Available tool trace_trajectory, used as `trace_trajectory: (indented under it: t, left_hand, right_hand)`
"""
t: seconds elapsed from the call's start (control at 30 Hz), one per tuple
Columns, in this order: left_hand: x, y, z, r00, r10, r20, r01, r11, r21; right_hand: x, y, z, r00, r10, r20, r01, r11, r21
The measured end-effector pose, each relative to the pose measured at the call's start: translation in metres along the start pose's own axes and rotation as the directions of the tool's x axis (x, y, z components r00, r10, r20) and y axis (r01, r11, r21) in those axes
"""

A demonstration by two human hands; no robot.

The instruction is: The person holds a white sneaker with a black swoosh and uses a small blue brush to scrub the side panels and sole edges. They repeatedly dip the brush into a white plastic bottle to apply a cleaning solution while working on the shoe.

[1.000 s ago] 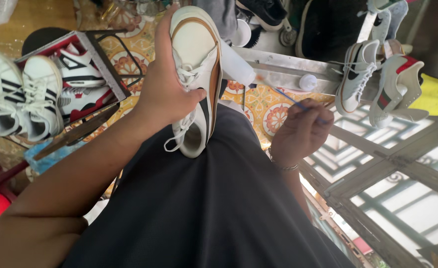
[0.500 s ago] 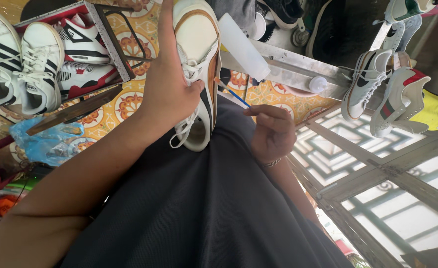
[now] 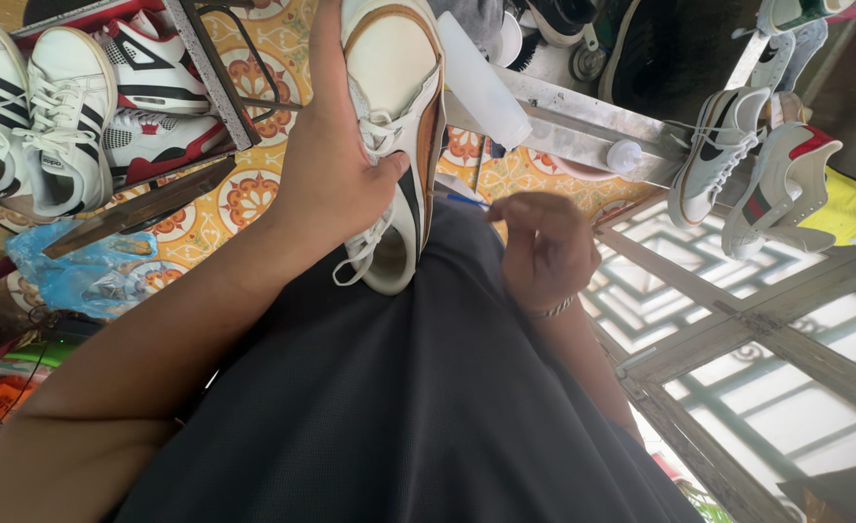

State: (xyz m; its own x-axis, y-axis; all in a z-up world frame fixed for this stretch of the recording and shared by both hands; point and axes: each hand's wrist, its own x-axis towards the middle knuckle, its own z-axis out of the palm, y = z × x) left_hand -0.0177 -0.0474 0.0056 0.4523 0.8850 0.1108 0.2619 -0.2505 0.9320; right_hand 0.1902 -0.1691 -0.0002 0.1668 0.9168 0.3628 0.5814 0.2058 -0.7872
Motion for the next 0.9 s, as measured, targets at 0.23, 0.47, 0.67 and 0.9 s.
trace_trajectory:
  t: [0.23,0.47,0.67,0.9]
  left_hand:
    - [0.003,0.009,0.001,1.000,-0.013,0.010,0.013,1.000,0.000]
    - [0.003,0.005,-0.002,1.000,0.002,-0.006,-0.002,0.999,-0.048]
    - [0.005,0.010,0.001,0.999,-0.034,0.016,0.034,0.999,-0.028]
    - [0.004,0.005,0.000,0.999,0.037,0.012,-0.036,0.998,-0.043]
  right_hand:
    - [0.017,0.004,0.006,0.992,-0.098,-0.079,0.092,0.992,-0.082]
    - [0.003,-0.016,-0.007,0.997,-0.048,0.060,0.053,0.993,-0.102]
    - [0.025,0.001,0.004,0.989,-0.112,-0.100,0.100,0.987,-0.123]
    - [0.016,-0.002,0.005,0.932,-0.362,-0.018,0.350,0.911,-0.220]
